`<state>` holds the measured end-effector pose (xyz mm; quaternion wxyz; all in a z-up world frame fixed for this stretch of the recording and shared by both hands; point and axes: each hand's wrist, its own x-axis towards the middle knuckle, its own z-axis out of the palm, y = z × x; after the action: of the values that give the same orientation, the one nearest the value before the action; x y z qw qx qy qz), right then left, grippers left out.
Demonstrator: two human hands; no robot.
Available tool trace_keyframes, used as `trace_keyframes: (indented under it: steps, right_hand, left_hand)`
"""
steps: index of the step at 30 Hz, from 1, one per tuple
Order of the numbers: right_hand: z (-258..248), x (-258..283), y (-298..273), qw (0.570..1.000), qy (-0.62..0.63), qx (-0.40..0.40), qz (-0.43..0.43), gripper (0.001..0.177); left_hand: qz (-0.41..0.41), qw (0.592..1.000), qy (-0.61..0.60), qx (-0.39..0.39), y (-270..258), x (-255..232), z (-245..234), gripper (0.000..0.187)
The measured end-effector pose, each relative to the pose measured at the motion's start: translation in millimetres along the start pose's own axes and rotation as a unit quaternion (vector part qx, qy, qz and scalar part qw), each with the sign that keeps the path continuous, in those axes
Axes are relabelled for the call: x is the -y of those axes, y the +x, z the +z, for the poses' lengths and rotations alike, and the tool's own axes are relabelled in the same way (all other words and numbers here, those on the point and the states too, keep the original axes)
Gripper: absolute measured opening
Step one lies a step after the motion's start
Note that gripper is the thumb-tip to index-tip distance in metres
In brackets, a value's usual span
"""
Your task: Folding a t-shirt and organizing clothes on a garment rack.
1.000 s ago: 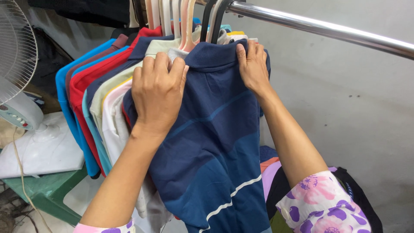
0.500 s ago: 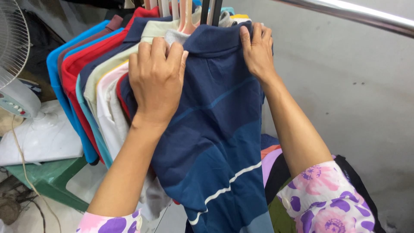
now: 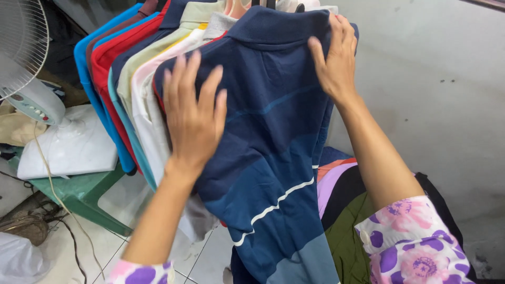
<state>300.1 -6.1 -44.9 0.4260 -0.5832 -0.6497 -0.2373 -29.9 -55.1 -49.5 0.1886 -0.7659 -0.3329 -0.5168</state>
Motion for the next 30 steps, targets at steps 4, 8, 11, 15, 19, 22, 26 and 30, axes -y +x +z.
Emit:
trace_keyframes:
  steps: [4,8,11,15,19,22,26,30]
  right_hand:
    - [2,-7,-50,0.999,0.029,-0.024,-0.01,0.057]
    - [31,-58,-120,0.984,0.086,0.001,0.154,0.061]
    - [57,-107,-172,0.918,0.142,0.092,0.359,0.076]
    - [68,-124,-220,0.766,0.207,0.253,0.553,0.061]
    - [84,-103,-213,0.721,0.245,0.292,0.579,0.038]
    - [130,-135,-213,0.802,0.237,0.227,0.5,0.037]
    - [125,-110,-171,0.798,0.268,0.219,0.493,0.033]
    - [117,-72,-152,0.792,0.308,0.205,0.485,0.028]
  left_hand:
    - [-0.073,0.99,-0.116,-0.044,-97,-24,-18,0.034]
    - [-0.419,0.878,-0.229,0.028,-207,-45,-12,0.03]
    - [-0.586,0.732,-0.249,0.241,-252,-52,0,0.05]
    - [-0.547,0.619,-0.246,0.507,-246,-62,15,0.056]
    - [-0.581,0.598,-0.254,0.49,-283,-38,61,0.069]
    - [-0.567,0.657,-0.26,0.423,-289,-21,68,0.056]
    - [-0.518,0.771,-0.259,0.265,-295,-6,72,0.043]
    - [-0.483,0.812,-0.262,0.197,-286,-15,64,0.069]
